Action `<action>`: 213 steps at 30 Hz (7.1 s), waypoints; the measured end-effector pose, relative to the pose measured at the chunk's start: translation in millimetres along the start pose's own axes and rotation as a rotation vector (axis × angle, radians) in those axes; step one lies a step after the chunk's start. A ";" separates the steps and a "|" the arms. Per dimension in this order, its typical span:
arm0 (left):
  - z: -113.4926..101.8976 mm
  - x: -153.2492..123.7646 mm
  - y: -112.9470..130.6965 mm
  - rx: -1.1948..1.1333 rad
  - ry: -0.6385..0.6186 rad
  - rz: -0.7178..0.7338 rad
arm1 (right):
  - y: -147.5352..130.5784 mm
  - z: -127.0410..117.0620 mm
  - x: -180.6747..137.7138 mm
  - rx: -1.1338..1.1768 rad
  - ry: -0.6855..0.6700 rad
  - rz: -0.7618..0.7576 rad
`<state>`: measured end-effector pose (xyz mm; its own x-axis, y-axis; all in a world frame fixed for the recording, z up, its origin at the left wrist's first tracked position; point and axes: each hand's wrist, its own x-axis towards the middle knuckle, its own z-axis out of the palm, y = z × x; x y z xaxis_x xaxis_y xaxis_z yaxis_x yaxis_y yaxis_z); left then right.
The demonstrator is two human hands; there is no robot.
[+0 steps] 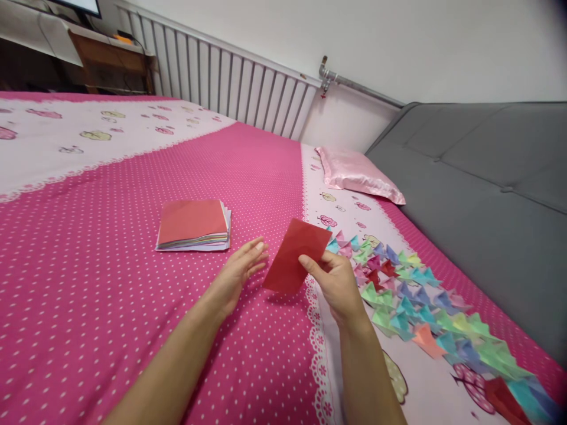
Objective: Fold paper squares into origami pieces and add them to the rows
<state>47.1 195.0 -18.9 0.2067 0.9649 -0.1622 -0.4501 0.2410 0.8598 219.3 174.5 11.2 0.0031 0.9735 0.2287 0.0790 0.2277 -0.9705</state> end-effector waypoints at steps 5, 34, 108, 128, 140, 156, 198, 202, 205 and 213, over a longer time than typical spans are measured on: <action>2.3 -3.6 1.7 0.032 -0.222 -0.040 | 2.2 3.7 -2.0 0.214 -0.073 0.251; 10.0 -3.0 -1.7 0.166 0.024 0.137 | 4.0 1.2 -0.7 -0.077 0.057 0.109; 14.2 -1.0 -10.3 0.244 -0.108 0.228 | 7.8 -1.1 2.6 0.025 0.081 0.229; 12.3 -9.8 0.0 0.655 -0.064 0.366 | 5.3 -4.7 1.4 -0.090 -0.002 0.046; 10.5 -10.5 4.0 0.682 -0.038 0.408 | 1.6 -6.6 1.1 -0.143 -0.050 0.017; 10.4 -9.4 -4.1 0.496 -0.176 0.174 | 5.6 -0.9 0.1 -0.207 -0.076 0.071; 13.8 -8.4 -5.1 0.516 -0.068 0.194 | -3.3 2.5 -0.9 -0.352 -0.086 -0.045; 11.4 -7.1 -6.4 0.478 -0.084 0.197 | -1.9 -0.2 -0.7 -0.327 -0.113 -0.031; 9.9 -6.2 -6.1 0.440 -0.097 0.162 | 1.6 -3.0 -0.8 -0.291 -0.169 0.021; 10.5 -2.5 -7.2 0.317 -0.128 0.068 | 9.6 -6.6 2.3 -0.167 -0.185 0.125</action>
<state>59.0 189.8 -19.7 0.3014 0.9519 -0.0545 -0.1781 0.1123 0.9776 226.7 178.8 2.9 -0.1572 0.9847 0.0748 0.2532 0.1134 -0.9607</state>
